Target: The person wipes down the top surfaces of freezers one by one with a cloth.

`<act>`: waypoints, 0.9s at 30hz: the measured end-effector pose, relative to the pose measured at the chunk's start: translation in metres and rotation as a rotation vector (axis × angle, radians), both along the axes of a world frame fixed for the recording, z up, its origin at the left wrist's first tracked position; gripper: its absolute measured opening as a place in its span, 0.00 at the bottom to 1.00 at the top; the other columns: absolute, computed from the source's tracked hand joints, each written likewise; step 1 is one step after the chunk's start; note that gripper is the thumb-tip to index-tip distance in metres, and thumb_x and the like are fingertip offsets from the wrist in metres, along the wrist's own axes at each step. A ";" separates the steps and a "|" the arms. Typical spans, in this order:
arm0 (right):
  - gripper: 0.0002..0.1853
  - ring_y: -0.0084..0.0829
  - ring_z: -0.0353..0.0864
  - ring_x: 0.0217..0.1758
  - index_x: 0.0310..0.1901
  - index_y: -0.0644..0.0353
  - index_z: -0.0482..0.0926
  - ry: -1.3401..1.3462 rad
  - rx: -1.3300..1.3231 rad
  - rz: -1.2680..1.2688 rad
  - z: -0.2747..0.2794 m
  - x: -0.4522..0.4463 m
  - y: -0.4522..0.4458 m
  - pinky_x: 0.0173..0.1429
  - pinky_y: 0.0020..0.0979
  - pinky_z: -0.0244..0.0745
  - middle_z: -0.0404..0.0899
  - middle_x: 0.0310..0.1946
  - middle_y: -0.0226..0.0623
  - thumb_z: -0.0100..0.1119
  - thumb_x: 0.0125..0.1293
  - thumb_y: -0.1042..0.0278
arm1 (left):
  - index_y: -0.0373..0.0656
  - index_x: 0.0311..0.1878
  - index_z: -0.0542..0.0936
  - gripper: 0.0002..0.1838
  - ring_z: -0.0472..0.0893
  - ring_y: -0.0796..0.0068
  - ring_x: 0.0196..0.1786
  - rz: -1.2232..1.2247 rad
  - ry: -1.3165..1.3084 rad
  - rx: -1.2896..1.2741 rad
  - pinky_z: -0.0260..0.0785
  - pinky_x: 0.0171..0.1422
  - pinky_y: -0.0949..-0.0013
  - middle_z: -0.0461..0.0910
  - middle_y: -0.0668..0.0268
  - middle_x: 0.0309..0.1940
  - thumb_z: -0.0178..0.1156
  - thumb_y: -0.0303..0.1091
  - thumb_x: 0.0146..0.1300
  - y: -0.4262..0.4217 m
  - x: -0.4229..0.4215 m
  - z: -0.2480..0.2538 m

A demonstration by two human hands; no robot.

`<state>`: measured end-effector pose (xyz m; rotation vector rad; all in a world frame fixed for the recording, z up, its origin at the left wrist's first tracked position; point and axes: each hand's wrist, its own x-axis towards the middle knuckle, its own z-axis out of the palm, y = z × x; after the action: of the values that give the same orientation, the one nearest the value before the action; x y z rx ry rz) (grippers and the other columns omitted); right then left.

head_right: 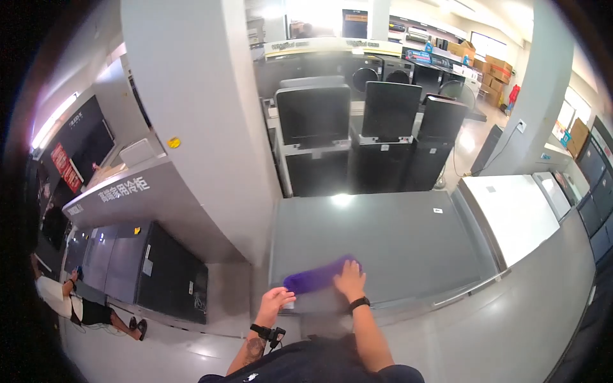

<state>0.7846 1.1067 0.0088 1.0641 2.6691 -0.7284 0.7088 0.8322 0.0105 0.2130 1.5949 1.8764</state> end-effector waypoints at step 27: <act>0.36 0.52 0.51 0.78 0.71 0.68 0.59 0.193 0.396 -0.343 -0.041 0.197 0.166 0.74 0.60 0.49 0.54 0.74 0.58 0.52 0.64 0.59 | 0.54 0.75 0.61 0.32 0.49 0.48 0.79 -0.585 1.402 -0.812 0.48 0.70 0.25 0.51 0.57 0.77 0.49 0.49 0.68 0.278 0.133 -0.014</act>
<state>0.9818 1.2723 -0.0320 1.6571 2.9060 -0.3696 0.8423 1.1104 -0.0032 1.6278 2.5413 0.3468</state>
